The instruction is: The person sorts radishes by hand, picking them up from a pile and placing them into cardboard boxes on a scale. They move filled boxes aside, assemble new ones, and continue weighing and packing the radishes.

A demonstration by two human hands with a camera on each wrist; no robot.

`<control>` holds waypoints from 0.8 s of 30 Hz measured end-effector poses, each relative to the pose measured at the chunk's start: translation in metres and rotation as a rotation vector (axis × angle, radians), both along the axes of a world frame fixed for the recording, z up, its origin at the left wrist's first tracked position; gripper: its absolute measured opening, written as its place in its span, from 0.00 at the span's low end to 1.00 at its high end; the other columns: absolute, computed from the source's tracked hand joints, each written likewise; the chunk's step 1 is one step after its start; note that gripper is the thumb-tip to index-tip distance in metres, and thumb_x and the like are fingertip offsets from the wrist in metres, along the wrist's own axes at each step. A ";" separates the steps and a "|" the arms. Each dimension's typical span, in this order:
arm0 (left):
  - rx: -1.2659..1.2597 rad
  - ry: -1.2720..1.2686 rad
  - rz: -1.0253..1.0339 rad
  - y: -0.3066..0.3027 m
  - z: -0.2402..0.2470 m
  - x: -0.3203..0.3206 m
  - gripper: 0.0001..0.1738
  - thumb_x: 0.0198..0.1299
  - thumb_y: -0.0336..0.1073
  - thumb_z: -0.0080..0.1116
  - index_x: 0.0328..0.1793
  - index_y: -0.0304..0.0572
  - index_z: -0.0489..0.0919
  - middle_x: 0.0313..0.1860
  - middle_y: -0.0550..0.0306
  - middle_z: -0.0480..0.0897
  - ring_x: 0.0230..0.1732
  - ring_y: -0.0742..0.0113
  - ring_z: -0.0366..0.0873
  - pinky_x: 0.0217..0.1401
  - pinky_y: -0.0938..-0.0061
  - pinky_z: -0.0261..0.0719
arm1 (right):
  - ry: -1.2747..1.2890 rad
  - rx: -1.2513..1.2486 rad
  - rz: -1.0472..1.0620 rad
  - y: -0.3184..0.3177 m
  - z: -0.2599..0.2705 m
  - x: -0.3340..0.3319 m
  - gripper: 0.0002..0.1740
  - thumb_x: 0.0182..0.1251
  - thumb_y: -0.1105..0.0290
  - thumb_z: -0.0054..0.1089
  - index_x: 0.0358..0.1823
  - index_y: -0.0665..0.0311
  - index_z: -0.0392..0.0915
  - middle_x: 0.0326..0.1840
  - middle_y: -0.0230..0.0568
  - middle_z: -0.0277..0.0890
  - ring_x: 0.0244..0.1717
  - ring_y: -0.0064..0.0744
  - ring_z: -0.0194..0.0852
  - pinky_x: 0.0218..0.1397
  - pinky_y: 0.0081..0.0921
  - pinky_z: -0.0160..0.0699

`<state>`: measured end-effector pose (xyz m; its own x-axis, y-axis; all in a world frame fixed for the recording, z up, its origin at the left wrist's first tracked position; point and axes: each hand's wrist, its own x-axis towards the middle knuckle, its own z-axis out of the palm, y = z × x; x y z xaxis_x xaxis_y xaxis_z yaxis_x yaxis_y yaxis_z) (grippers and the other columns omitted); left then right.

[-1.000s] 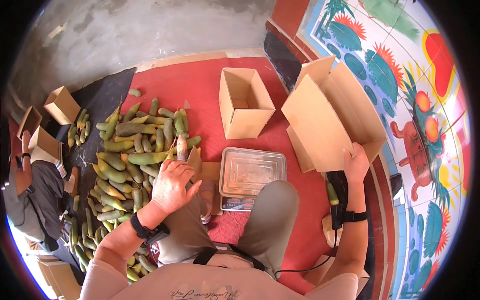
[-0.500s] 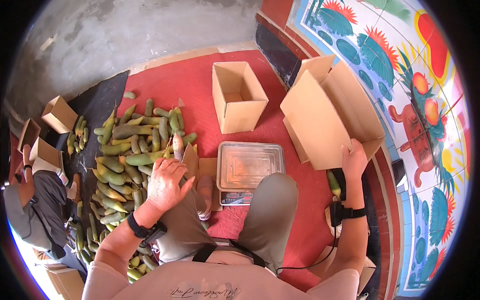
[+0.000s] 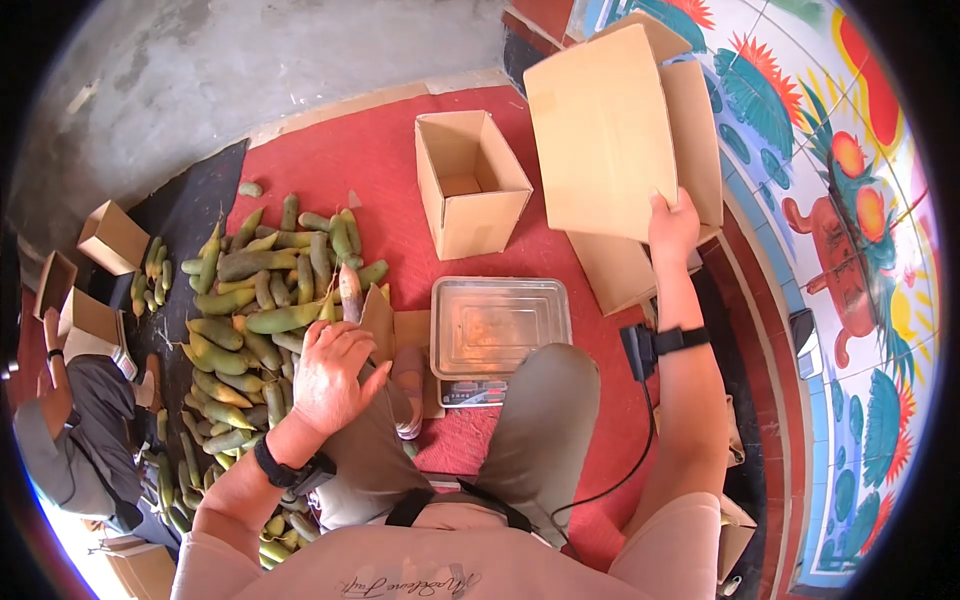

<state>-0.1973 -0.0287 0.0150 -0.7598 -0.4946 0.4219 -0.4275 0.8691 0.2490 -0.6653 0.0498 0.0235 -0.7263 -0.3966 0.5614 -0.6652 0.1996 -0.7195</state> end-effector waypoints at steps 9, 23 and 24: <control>0.056 -0.012 -0.001 -0.004 0.001 -0.002 0.15 0.42 0.40 0.64 0.34 0.39 0.78 0.40 0.56 0.80 0.49 0.58 0.73 0.57 0.58 0.64 | 0.088 0.172 -0.288 -0.107 -0.005 -0.007 0.11 0.59 0.65 0.54 0.41 0.61 0.76 0.40 0.46 0.78 0.43 0.48 0.75 0.45 0.39 0.72; 0.156 -0.046 -0.054 -0.015 0.000 -0.010 0.18 0.41 0.42 0.65 0.37 0.41 0.78 0.43 0.55 0.79 0.50 0.58 0.73 0.57 0.56 0.65 | 0.239 0.413 -0.343 -0.230 -0.043 0.033 0.13 0.61 0.72 0.38 0.40 0.58 0.75 0.44 0.43 0.75 0.44 0.47 0.76 0.44 0.38 0.75; 0.162 -0.045 -0.061 -0.016 -0.001 -0.009 0.18 0.41 0.42 0.65 0.37 0.41 0.78 0.43 0.55 0.79 0.50 0.58 0.73 0.57 0.57 0.65 | 0.248 0.421 -0.320 -0.236 -0.046 0.036 0.13 0.61 0.72 0.39 0.39 0.57 0.75 0.44 0.43 0.76 0.44 0.46 0.76 0.44 0.38 0.76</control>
